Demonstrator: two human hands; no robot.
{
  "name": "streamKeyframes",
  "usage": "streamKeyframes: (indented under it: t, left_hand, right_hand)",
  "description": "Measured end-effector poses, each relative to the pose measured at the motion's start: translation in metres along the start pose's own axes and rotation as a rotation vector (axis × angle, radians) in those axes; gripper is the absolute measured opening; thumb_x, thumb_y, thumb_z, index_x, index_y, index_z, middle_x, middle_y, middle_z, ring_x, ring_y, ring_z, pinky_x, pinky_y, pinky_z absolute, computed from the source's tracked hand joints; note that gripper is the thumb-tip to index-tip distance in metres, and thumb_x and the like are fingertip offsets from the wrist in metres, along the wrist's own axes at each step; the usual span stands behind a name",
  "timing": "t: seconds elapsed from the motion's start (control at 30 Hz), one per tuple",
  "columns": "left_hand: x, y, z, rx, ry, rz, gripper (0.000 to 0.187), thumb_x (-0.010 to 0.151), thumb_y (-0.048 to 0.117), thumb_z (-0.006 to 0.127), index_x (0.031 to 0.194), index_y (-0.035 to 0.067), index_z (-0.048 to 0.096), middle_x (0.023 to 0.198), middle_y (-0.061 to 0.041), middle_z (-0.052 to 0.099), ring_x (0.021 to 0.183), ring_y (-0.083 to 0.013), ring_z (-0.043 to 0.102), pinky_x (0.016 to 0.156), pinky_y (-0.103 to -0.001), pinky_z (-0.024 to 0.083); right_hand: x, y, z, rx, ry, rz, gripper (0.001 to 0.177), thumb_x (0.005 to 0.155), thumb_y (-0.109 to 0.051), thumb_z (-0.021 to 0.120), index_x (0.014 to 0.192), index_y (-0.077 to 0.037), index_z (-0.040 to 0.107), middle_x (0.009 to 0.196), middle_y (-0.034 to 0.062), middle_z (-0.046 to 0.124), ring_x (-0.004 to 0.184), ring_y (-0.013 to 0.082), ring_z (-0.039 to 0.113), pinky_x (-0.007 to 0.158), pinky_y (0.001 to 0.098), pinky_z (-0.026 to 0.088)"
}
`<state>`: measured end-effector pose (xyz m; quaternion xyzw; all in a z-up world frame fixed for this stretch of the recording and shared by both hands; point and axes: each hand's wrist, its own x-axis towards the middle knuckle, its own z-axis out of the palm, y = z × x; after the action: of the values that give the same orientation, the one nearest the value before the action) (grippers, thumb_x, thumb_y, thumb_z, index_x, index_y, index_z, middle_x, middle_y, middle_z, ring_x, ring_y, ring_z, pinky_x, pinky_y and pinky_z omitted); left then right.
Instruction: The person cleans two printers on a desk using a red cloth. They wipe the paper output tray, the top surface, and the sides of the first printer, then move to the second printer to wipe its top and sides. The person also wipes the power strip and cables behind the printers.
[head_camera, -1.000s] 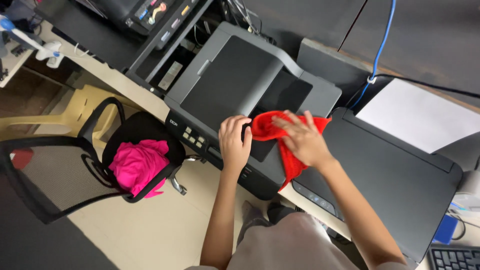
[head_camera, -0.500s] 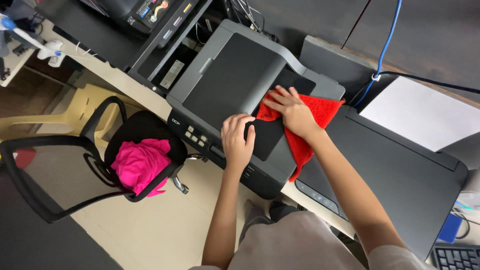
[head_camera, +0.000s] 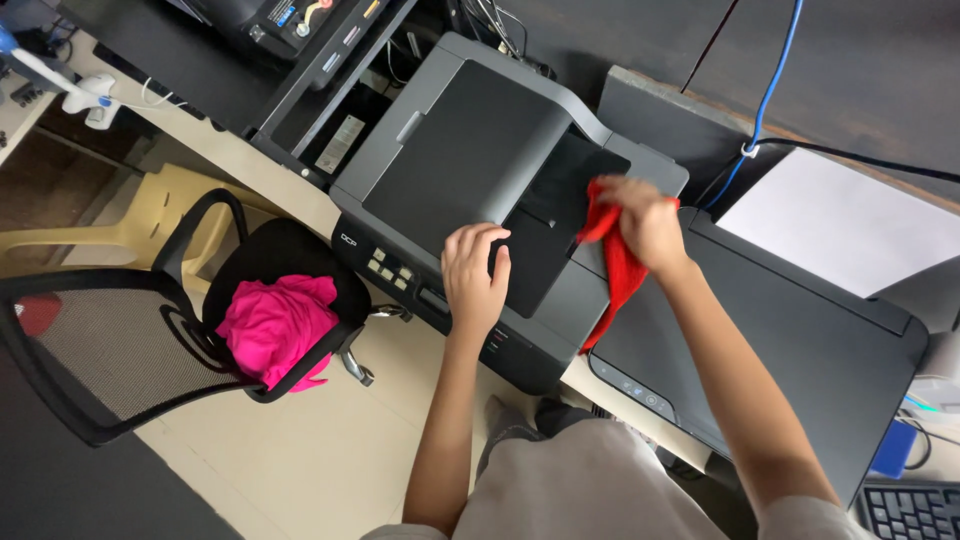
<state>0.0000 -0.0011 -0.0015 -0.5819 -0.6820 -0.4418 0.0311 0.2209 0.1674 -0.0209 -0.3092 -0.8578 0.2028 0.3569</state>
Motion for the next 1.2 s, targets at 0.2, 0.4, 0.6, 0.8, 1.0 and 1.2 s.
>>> streamKeyframes:
  t: [0.2, 0.4, 0.6, 0.8, 1.0, 1.2]
  left_hand:
    - [0.001, -0.004, 0.001, -0.013, -0.005, -0.001, 0.02, 0.094, 0.013, 0.067, 0.114, 0.014, 0.067, 0.122, -0.001, 0.067, 0.124, -0.0269, 0.057, 0.106, -0.043, 0.042]
    - [0.007, 0.001, -0.002, 0.004, -0.015, -0.006, 0.02, 0.094, 0.014, 0.066, 0.114, 0.014, 0.067, 0.122, -0.001, 0.068, 0.124, -0.0268, 0.057, 0.104, -0.043, 0.042]
    - [0.007, 0.003, -0.003, 0.018, -0.031, -0.005, 0.019, 0.094, 0.015, 0.067, 0.113, 0.014, 0.067, 0.121, -0.002, 0.068, 0.124, -0.0269, 0.057, 0.103, -0.044, 0.041]
    - [0.01, 0.008, 0.005, -0.068, 0.0, -0.004, 0.017, 0.095, 0.012, 0.065, 0.112, 0.014, 0.068, 0.12, -0.001, 0.069, 0.123, -0.025, 0.059, 0.104, -0.043, 0.041]
    - [0.013, 0.007, 0.014, -0.135, -0.003, 0.041, 0.015, 0.095, 0.009, 0.064, 0.109, 0.012, 0.068, 0.116, -0.003, 0.07, 0.119, -0.0259, 0.062, 0.104, -0.043, 0.042]
    - [0.001, 0.015, 0.024, -0.269, -0.059, 0.033, 0.016, 0.094, 0.003, 0.063, 0.109, 0.007, 0.068, 0.113, -0.009, 0.069, 0.114, -0.0305, 0.063, 0.1, -0.043, 0.048]
  right_hand:
    - [0.036, 0.029, 0.054, -0.246, -0.006, 0.035, 0.036, 0.087, 0.008, 0.055, 0.118, -0.002, 0.072, 0.131, 0.0155, 0.067, 0.124, 0.0343, 0.06, 0.109, 0.0423, 0.049]
    - [0.036, -0.049, 0.014, -0.11, -0.162, -0.443, 0.042, 0.088, -0.023, 0.071, 0.125, -0.004, 0.068, 0.132, 0.0198, 0.062, 0.13, 0.0381, 0.054, 0.111, 0.0518, 0.037]
    - [0.041, -0.038, 0.018, -0.233, -0.314, -0.291, 0.043, 0.083, -0.012, 0.07, 0.126, -0.012, 0.076, 0.118, 0.0131, 0.061, 0.112, 0.0316, 0.05, 0.096, 0.044, 0.046]
    - [0.06, -0.028, 0.056, -0.066, -0.311, -0.276, 0.035, 0.088, -0.006, 0.063, 0.122, -0.006, 0.072, 0.119, 0.0127, 0.067, 0.115, 0.0314, 0.061, 0.104, 0.0427, 0.052]
    - [0.044, -0.031, 0.005, -0.023, -0.442, -0.297, 0.044, 0.1, -0.02, 0.056, 0.141, -0.005, 0.059, 0.146, 0.0107, 0.06, 0.142, 0.0295, 0.049, 0.122, 0.0509, 0.031]
    - [0.06, -0.013, 0.038, -0.127, -0.464, -0.319, 0.048, 0.106, -0.031, 0.043, 0.145, -0.004, 0.055, 0.153, 0.0137, 0.053, 0.149, 0.0305, 0.037, 0.125, 0.0496, 0.02]
